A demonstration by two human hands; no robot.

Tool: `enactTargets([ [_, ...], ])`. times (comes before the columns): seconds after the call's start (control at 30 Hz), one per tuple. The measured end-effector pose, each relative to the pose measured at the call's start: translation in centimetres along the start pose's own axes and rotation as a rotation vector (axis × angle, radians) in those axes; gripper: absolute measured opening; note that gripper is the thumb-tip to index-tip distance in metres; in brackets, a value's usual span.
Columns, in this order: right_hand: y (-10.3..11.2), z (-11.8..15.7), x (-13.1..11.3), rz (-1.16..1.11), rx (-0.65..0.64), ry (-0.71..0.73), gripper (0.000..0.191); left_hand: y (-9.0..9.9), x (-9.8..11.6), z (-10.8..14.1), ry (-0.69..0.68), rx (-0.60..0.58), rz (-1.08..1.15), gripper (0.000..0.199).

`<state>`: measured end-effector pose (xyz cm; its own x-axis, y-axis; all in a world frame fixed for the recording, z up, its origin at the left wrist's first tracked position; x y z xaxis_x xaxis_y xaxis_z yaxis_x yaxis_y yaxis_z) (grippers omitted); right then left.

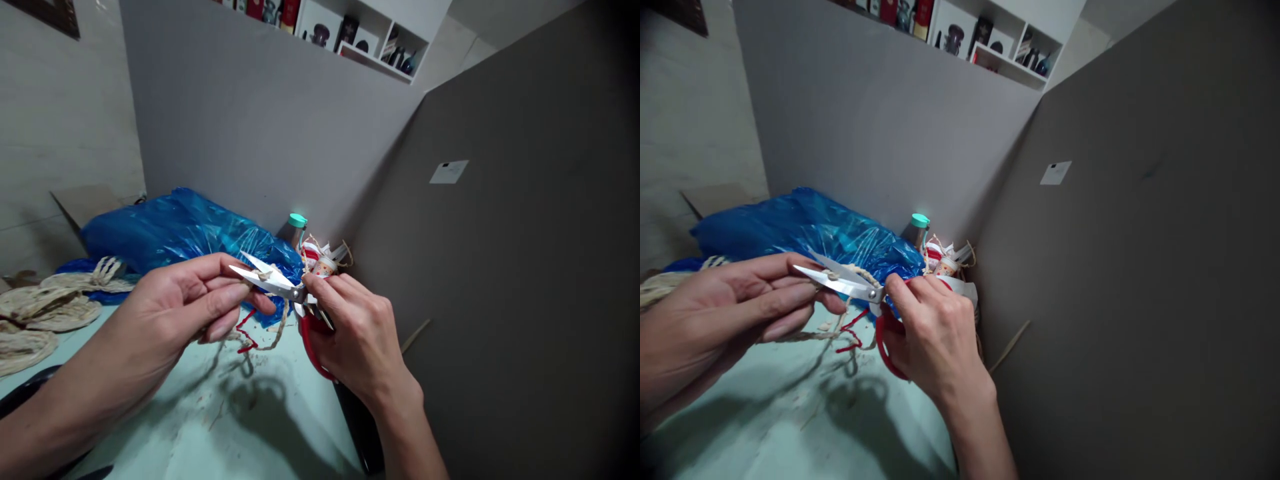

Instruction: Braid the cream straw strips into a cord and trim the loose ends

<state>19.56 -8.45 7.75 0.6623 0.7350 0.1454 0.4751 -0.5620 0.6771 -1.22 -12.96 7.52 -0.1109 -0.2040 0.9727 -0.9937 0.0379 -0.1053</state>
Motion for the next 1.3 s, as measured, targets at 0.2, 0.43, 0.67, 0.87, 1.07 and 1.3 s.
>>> enactTargets([
  [0.2, 0.0, 0.0, -0.3, 0.032, -0.017, 0.010, 0.021, -0.1, -0.6, 0.1, -0.014, -0.024, -0.068, 0.018],
  [0.43, -0.3, 0.2, 0.0, 0.064, -0.066, 0.013, 0.022, -0.1, -0.6, -0.2, 0.042, -0.011, -0.060, 0.024],
  [0.67, -0.4, 0.2, 0.8, -0.209, -0.030, -0.147, 0.016, -1.0, -0.3, -0.1, 0.115, 0.038, 0.021, 0.024],
  [0.87, -1.4, -0.2, 1.0, -1.112, -0.082, -0.578, 0.027, -0.6, -1.0, 0.2, 0.184, 0.038, 0.074, 0.023],
  [1.07, -1.2, -0.5, 0.5, -1.552, -0.244, -0.609, 0.042, -0.9, -1.1, 0.5, 0.192, 0.041, -0.048, 0.018],
  [1.3, -0.9, -0.5, 0.3, -1.509, -0.219, -0.710, 0.038, -0.8, -1.3, 0.7, 0.210, 0.028, -0.066, 0.024],
])
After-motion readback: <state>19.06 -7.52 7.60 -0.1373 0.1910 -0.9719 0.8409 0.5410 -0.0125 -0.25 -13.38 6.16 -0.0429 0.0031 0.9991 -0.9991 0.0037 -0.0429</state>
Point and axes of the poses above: each hand's wrist, its own z-axis away from the middle knuckle, its own y-axis out of the back of the hand, x = y × z, the point moved 1 cm from there along -z, towards the middle knuckle, and after that the axes turned 3 degrees about z, right-handed, at the moved point
